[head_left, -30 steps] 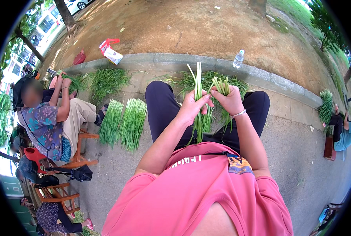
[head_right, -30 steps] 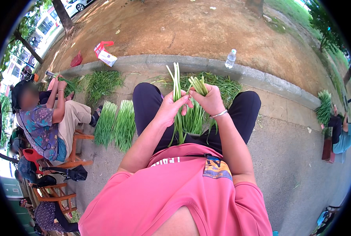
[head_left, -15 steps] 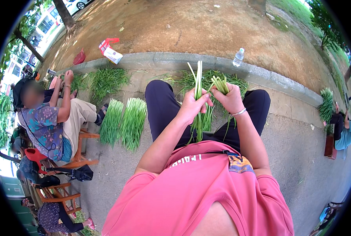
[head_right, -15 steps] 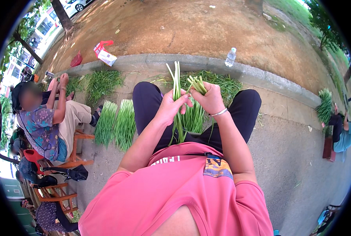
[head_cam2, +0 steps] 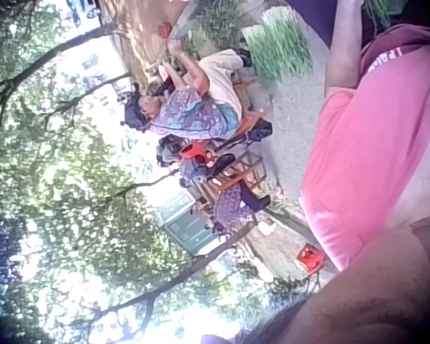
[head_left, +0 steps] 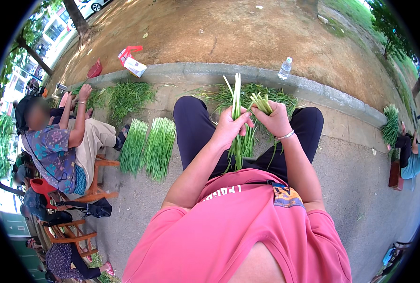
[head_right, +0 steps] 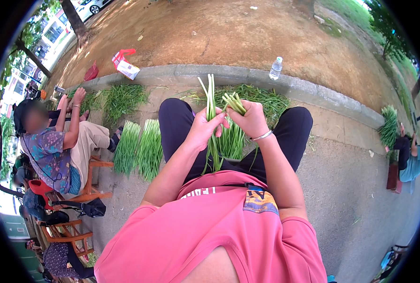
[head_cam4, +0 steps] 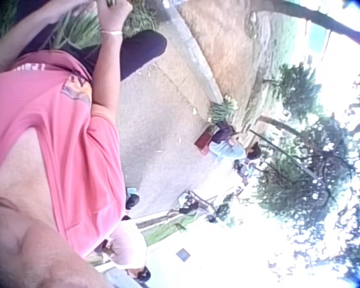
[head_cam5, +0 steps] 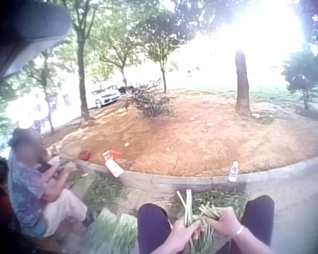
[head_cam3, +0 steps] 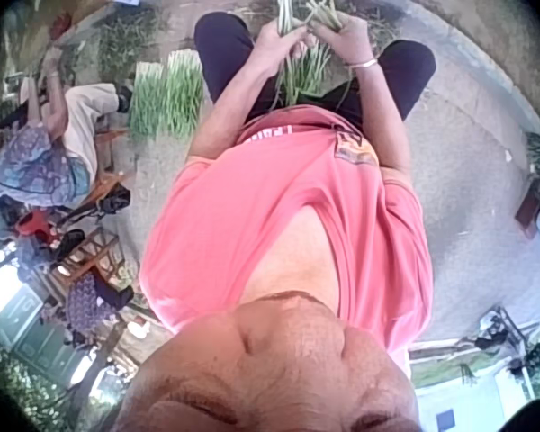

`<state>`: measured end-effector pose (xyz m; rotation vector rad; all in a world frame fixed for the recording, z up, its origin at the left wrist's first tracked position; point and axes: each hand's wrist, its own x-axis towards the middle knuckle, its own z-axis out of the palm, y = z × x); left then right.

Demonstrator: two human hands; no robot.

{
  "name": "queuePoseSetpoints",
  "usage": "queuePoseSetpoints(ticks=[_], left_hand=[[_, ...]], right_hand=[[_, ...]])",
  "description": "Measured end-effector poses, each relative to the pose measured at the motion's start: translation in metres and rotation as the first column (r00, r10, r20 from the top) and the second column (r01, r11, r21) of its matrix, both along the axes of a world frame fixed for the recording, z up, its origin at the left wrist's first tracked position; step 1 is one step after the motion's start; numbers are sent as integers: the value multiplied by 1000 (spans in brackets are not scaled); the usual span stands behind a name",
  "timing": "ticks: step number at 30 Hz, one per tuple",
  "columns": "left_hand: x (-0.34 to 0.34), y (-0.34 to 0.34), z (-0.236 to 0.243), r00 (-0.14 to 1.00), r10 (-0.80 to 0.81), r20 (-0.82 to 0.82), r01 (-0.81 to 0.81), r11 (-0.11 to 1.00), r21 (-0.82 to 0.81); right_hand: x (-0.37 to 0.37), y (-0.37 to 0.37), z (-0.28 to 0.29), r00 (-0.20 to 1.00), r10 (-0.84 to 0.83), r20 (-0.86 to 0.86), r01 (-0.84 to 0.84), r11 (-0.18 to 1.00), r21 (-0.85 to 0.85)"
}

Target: The person sorts a bundle of green plant stems by hand, removing individual pieces and placing them into organized piles on the ground.

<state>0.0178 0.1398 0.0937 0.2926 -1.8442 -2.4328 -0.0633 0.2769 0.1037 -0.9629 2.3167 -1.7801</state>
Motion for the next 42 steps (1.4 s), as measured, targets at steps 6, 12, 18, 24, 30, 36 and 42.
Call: queuePoseSetpoints(ticks=[6,12,18,24,30,36,42], left_hand=[[1,0,-1,1000,9,-3,-9,1000,-14],[1,1,-4,1000,13,-7,-13,1000,-23],[1,2,-2,1000,24,-13,-25,999,-28],[2,1,-3,1000,24,-16,-24,1000,-1],[2,0,-3,999,-25,-25,26,999,44],[3,1,1,996,-80,-27,82,993,84],[3,-1,1,995,-100,-9,101,992,80]], right_hand=[[3,-2,2,999,-22,-31,22,1000,-3],[4,-2,-2,999,-45,1,45,998,-44],[4,0,-2,993,-77,92,84,994,-72],[-4,2,-7,973,-202,112,209,976,-59],[3,-2,-8,815,115,568,80,948,-307],[6,-8,-11,824,153,546,58,935,-349],[0,1,-9,809,162,564,51,938,-343]])
